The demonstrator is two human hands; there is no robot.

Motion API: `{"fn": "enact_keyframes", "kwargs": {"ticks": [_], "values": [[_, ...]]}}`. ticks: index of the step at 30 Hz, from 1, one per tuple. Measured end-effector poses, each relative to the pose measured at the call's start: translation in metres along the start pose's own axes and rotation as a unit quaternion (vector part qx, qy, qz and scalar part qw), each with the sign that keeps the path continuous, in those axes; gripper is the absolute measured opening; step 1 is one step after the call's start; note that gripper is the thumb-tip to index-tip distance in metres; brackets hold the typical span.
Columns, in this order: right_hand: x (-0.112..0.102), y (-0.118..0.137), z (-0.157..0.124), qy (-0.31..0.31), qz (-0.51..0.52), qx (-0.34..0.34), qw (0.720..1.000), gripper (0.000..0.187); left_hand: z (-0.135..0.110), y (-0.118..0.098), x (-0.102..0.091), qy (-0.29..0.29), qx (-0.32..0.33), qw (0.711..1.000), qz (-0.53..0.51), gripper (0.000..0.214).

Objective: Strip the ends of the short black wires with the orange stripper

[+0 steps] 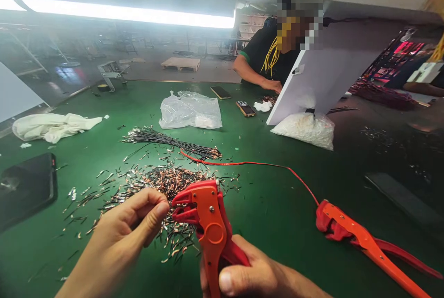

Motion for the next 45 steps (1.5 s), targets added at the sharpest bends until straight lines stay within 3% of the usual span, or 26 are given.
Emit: {"fn": "enact_keyframes", "kwargs": {"ticks": [6, 12, 15, 21, 24, 28, 34, 40, 45], "values": [[0.001, 0.003, -0.001, 0.018, -0.039, -0.005, 0.999, 0.04, 0.002, 0.002, -0.001, 0.037, -0.006, 0.999, 0.005, 0.033], [0.002, -0.002, -0.001, -0.029, -0.013, -0.016, 0.999, 0.041, 0.003, 0.001, -0.002, 0.054, -0.01, 0.998, 0.019, 0.034], [0.002, -0.003, 0.001, -0.003, -0.033, -0.021, 0.999, 0.038, 0.004, -0.003, 0.001, 0.042, -0.015, 0.999, 0.008, 0.034], [0.0, -0.005, 0.002, -0.043, -0.036, -0.019, 0.998, 0.039, 0.006, -0.012, 0.006, 0.017, -0.021, 1.0, 0.002, 0.035], [0.0, -0.004, 0.001, -0.041, -0.058, 0.004, 0.997, 0.041, 0.005, -0.01, 0.004, 0.008, -0.014, 1.0, 0.011, 0.034], [-0.001, -0.007, 0.002, -0.061, -0.051, -0.01, 0.997, 0.043, 0.003, -0.004, 0.002, 0.041, -0.006, 0.999, 0.013, 0.033], [-0.011, -0.017, 0.005, -0.047, -0.071, -0.011, 0.996, 0.054, 0.005, -0.003, 0.004, -0.002, 0.009, 0.999, -0.031, 0.03], [-0.006, -0.011, 0.0, -0.078, -0.049, -0.017, 0.996, 0.051, 0.007, -0.001, -0.002, 0.047, 0.006, 0.999, 0.006, 0.023], [0.003, -0.007, 0.0, -0.111, -0.006, -0.062, 0.992, 0.045, 0.004, -0.004, -0.003, -0.013, 0.004, 1.0, 0.024, 0.022]]}}
Point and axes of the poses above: each hand's wrist, its own z-axis towards the middle knuckle, its own x-axis out of the palm, y = z × x, the point moved 1 cm from there along z, towards the middle knuckle, and after that the axes turned 9 degrees about x, right-handed, at the moved point
